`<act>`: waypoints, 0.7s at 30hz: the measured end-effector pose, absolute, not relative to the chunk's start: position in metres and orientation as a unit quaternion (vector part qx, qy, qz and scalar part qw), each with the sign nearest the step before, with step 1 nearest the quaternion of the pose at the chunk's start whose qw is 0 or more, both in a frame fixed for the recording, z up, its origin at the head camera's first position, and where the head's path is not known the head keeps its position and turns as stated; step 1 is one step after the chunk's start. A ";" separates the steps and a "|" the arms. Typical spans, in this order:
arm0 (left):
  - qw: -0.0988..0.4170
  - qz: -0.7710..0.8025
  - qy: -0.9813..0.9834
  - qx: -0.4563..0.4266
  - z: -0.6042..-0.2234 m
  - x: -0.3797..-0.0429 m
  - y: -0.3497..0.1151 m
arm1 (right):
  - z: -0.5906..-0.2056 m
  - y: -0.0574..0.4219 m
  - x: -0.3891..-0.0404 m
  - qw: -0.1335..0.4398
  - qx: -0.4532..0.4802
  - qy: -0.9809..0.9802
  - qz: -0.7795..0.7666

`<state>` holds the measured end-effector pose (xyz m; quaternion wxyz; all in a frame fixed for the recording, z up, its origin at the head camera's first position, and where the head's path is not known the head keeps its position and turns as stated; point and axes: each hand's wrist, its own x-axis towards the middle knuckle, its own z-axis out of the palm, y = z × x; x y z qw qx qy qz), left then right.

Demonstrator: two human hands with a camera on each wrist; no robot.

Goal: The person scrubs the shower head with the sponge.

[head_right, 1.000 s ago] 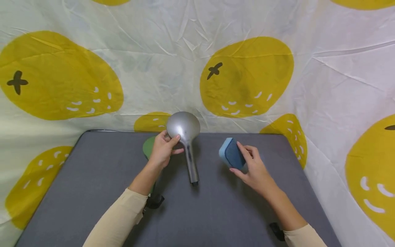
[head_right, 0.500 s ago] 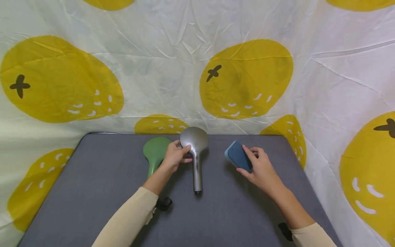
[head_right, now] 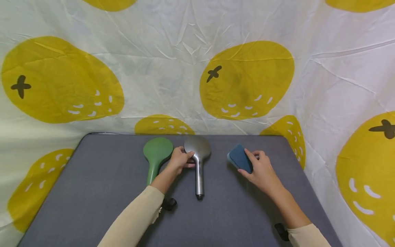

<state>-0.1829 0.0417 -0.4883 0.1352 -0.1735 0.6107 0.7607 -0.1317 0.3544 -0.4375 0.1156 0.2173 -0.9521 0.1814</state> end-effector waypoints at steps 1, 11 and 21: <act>0.137 0.760 0.610 -0.175 -0.490 -0.183 0.042 | -0.438 0.354 -0.132 0.114 0.216 -0.953 0.181; 0.138 0.757 0.610 -0.189 -0.498 -0.181 0.047 | -0.445 0.354 -0.131 0.084 0.191 -0.960 0.186; 0.115 0.755 0.618 -0.188 -0.502 -0.178 0.051 | -0.450 0.353 -0.127 0.036 0.145 -0.969 0.194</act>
